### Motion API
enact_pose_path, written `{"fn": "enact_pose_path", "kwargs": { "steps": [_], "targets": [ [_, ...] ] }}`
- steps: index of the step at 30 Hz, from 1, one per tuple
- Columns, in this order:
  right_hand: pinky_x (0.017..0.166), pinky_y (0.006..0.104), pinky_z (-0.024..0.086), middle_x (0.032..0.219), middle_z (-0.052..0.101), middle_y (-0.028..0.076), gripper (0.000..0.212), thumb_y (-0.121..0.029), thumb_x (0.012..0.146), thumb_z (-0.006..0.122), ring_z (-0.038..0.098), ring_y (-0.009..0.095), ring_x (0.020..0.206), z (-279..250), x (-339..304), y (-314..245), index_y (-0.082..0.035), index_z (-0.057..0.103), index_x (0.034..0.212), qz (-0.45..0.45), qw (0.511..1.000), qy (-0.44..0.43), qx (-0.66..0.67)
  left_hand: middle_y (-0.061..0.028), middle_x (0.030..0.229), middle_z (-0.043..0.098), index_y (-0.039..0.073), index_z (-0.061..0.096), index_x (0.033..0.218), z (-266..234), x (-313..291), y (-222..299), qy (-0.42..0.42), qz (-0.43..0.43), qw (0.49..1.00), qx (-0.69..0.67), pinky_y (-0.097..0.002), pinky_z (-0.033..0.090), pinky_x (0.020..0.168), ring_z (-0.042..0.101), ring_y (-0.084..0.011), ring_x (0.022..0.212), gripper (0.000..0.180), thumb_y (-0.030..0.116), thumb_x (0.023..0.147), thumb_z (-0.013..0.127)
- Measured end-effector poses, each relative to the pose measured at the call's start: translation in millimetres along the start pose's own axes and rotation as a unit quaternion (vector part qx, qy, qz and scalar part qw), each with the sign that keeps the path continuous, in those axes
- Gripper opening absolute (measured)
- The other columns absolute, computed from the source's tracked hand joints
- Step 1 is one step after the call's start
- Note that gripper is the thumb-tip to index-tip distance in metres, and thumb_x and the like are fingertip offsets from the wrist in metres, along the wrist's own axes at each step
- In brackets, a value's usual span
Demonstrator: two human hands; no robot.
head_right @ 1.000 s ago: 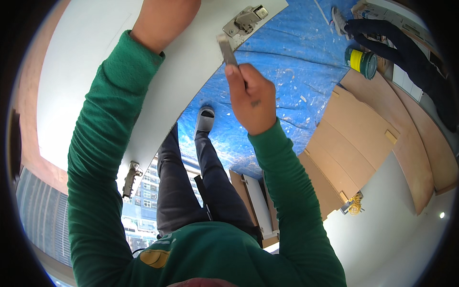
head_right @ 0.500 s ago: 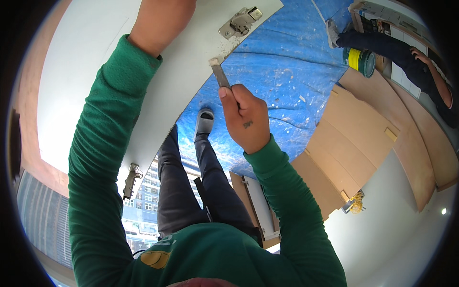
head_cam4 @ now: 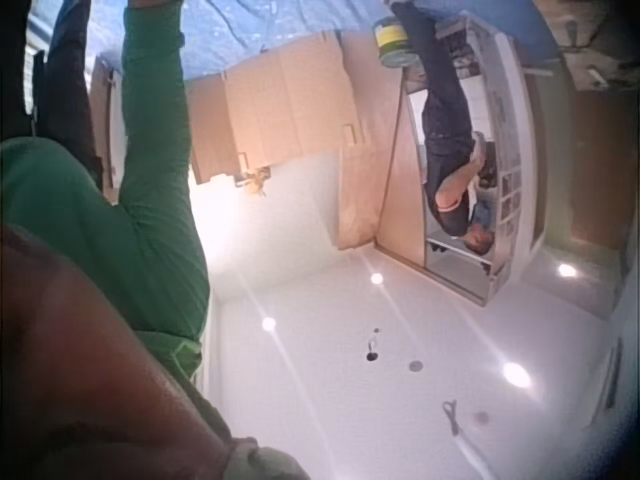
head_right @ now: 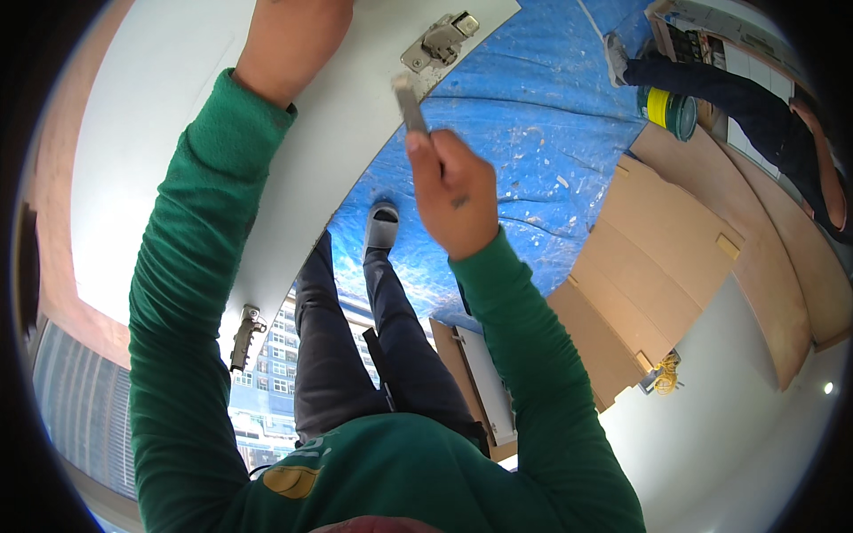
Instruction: The person scrapes paint from a white cabinet door using a metal scraper and a utility knife. They repeatedly scrape the same areas, switch tools, and occasionally wipe the surface with their hand.
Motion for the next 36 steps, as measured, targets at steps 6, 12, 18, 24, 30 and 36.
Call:
{"fn": "enact_pose_path", "kwargs": {
  "steps": [6,12,18,24,30,36],
  "targets": [
    [0.050,0.0296,0.036,0.061,0.042,0.005,0.038,-0.023,0.105,0.064,0.035,0.008,0.059,3.5,0.4,3.9,-0.002,0.049,0.077,0.006,0.999,-0.028,0.033,-0.0006,0.090,0.065,0.002,0.068,0.106,1.8,0.6,0.0,-0.010,0.007,1.000,0.003,-0.0248,0.047,0.083,0.058,-0.0099,0.087,0.028,0.029,0.107,0.058],
    [0.049,0.0288,0.037,0.060,0.049,0.002,0.036,-0.023,0.105,0.064,0.041,0.006,0.056,9.0,-21.7,11.7,-0.003,0.053,0.077,-0.023,0.999,-0.044,-0.012,-0.0002,0.090,0.064,0.003,0.068,0.106,-0.1,3.1,-3.6,-0.008,-0.008,1.000,-0.004,-0.0249,0.047,0.083,0.058,-0.0095,0.086,0.027,0.027,0.108,0.058],
    [0.050,0.0301,0.039,0.060,0.049,0.003,0.036,-0.023,0.105,0.063,0.045,0.007,0.056,-2.4,12.1,-0.1,-0.003,0.053,0.077,0.031,0.998,-0.027,0.044,-0.0008,0.089,0.065,0.003,0.068,0.107,-0.5,3.7,-1.6,-0.003,0.003,1.000,0.001,-0.0251,0.047,0.084,0.058,-0.0099,0.087,0.026,0.027,0.107,0.058],
    [0.051,0.0297,0.038,0.063,0.052,0.005,0.031,-0.019,0.105,0.064,0.042,0.010,0.054,29.2,-39.6,6.3,-0.004,0.054,0.079,-0.061,0.982,-0.177,0.024,-0.0015,0.090,0.066,0.002,0.068,0.108,0.3,3.7,1.8,-0.004,-0.007,1.000,0.005,-0.0257,0.048,0.084,0.058,-0.0105,0.086,0.026,0.026,0.107,0.058],
    [0.051,0.0261,0.044,0.067,0.061,0.004,0.034,-0.033,0.109,0.055,0.055,0.011,0.054,-6.4,-35.9,24.1,-0.005,0.060,0.091,0.111,0.964,-0.125,0.209,-0.0015,0.090,0.066,0.002,0.068,0.109,0.7,2.8,1.0,-0.005,0.000,1.000,0.019,-0.0261,0.048,0.084,0.059,-0.0105,0.087,0.025,0.025,0.108,0.059],
    [0.049,0.0272,0.045,0.068,0.061,0.006,0.036,-0.036,0.110,0.053,0.055,0.011,0.053,-20.6,-21.5,30.6,-0.004,0.059,0.096,0.112,0.969,-0.081,0.205,-0.0011,0.090,0.066,0.001,0.066,0.108,3.4,2.2,-4.4,-0.010,0.014,1.000,0.005,-0.0255,0.049,0.083,0.059,-0.0095,0.088,0.024,0.023,0.109,0.058]
  ]
}}
Point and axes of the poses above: each hand's wrist, its own x-axis towards the middle knuckle, its own z-axis out of the palm, y = z × x, the point moved 8 cm from there along x, towards the middle knuckle
